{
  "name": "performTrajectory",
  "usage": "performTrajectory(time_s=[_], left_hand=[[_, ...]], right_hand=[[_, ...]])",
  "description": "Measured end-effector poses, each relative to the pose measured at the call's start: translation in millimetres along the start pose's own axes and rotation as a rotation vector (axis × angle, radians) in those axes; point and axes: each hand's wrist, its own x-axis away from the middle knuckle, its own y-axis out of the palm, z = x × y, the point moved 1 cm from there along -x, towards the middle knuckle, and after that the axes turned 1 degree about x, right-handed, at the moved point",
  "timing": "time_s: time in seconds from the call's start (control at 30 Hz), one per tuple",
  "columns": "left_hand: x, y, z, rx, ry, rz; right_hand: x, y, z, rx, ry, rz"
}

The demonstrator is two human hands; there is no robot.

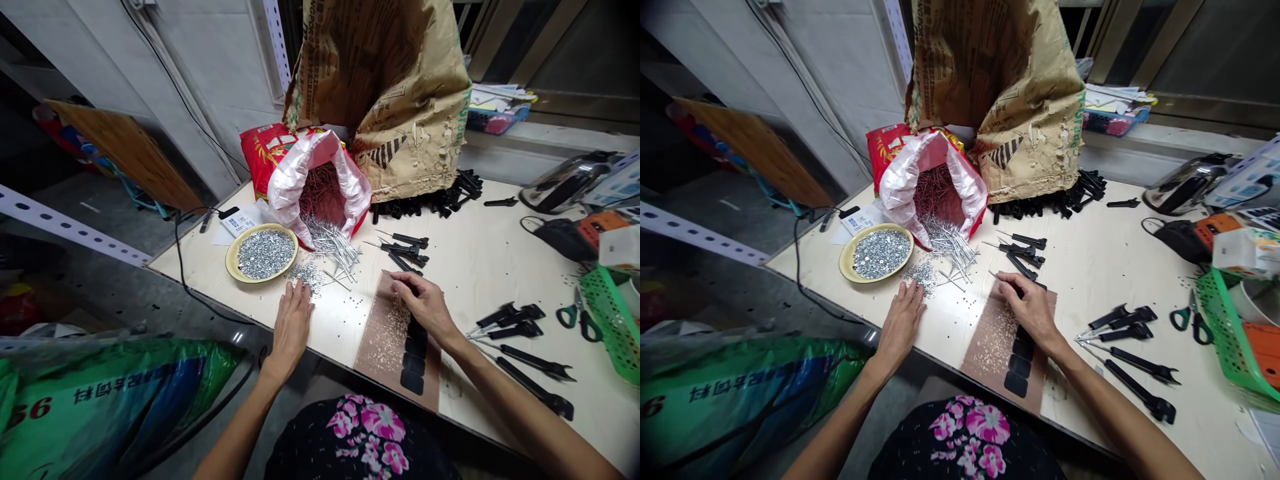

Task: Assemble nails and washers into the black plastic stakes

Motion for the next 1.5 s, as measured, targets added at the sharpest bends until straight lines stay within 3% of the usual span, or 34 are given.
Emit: performTrajectory(time_s=[0.13, 0.3, 0.47, 0.63, 0.73, 0.8, 0.87, 1.0, 1.07, 1.2, 1.5], left_hand=[[7, -11.6, -2, 0.045, -0.005, 0.158], [11, -32.2, -32, -0.055, -0.226, 0.352], [11, -42.3, -56, -0.173, -0.334, 0.31], [5, -42.4, -64, -0.189, -0.372, 0.249], [2, -46.1, -62, -0.101, -0.396, 0.274], [0, -48.8, -52, 0.089, -0.414, 0.307], [-2, -48.9, -32, 0.444, -0.47, 0.303], [-12, -40.6, 26, 1.44, -0.688, 0.061], [-18, -37.2, 52, 1.718, -0.743, -0.039], [-30, -33.1, 80, 1.889, -0.74, -0.118], [-38, -29.3, 98, 1.862, -0.697, -0.183]], right_hand=[[4, -2, -3, 0.027, -0.047, -0.025], [8, 1, 0, 0.072, -0.092, -0.027], [11, 10, 9, 0.116, -0.093, -0.053], [14, 14, 4, 0.138, -0.138, -0.051], [17, 15, -7, 0.17, -0.209, -0.059], [18, 18, -17, 0.188, -0.306, -0.055], [19, 23, -29, 0.189, -0.399, -0.071], [21, 33, -48, 0.266, -0.516, -0.123], [21, 34, -54, 0.382, -0.544, -0.102], [20, 27, -61, 0.548, -0.554, -0.054], [20, 12, -56, 0.588, -0.552, -0.034]])
